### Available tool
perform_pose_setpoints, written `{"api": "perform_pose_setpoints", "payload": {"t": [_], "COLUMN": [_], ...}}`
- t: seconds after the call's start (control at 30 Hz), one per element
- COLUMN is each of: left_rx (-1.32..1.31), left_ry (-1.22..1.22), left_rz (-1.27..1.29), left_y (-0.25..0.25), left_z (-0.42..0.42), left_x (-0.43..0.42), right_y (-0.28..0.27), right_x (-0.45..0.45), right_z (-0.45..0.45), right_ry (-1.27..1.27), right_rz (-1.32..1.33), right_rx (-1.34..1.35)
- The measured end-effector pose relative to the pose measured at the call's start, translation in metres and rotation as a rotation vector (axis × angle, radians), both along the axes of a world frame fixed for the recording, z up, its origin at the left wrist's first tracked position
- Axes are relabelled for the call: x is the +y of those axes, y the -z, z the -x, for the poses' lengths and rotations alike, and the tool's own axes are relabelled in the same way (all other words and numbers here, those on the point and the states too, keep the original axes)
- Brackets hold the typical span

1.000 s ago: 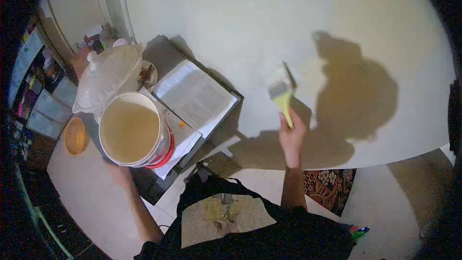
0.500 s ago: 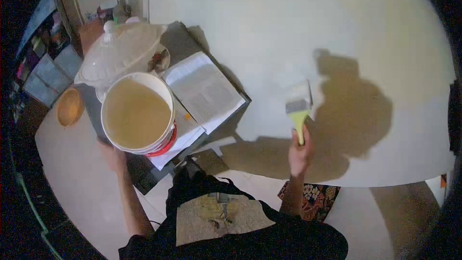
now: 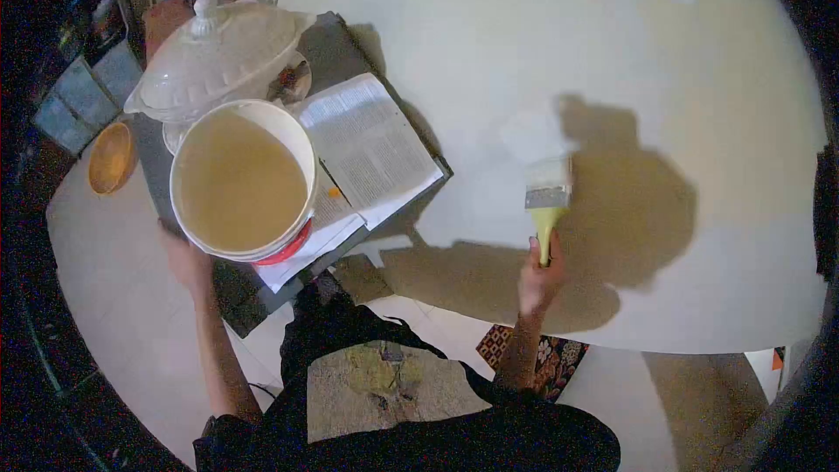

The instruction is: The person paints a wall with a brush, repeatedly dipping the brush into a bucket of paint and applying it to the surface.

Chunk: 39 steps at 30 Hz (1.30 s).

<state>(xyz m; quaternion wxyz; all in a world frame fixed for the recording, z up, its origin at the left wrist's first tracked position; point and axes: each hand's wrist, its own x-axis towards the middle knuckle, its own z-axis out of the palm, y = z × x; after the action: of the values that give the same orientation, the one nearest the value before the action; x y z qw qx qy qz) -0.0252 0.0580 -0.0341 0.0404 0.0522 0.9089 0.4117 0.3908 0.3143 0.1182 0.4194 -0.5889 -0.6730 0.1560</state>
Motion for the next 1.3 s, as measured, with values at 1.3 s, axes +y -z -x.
{"api": "perform_pose_setpoints", "payload": {"t": [1.3], "left_rx": [0.002], "left_ry": [0.059], "left_rz": [-0.028], "left_y": [-0.003], "left_z": [0.006], "left_x": [0.002], "right_y": [0.029], "right_x": [0.016], "right_z": [0.015], "right_ry": [-0.105], "right_rz": [-0.114], "right_rx": [-0.249]}}
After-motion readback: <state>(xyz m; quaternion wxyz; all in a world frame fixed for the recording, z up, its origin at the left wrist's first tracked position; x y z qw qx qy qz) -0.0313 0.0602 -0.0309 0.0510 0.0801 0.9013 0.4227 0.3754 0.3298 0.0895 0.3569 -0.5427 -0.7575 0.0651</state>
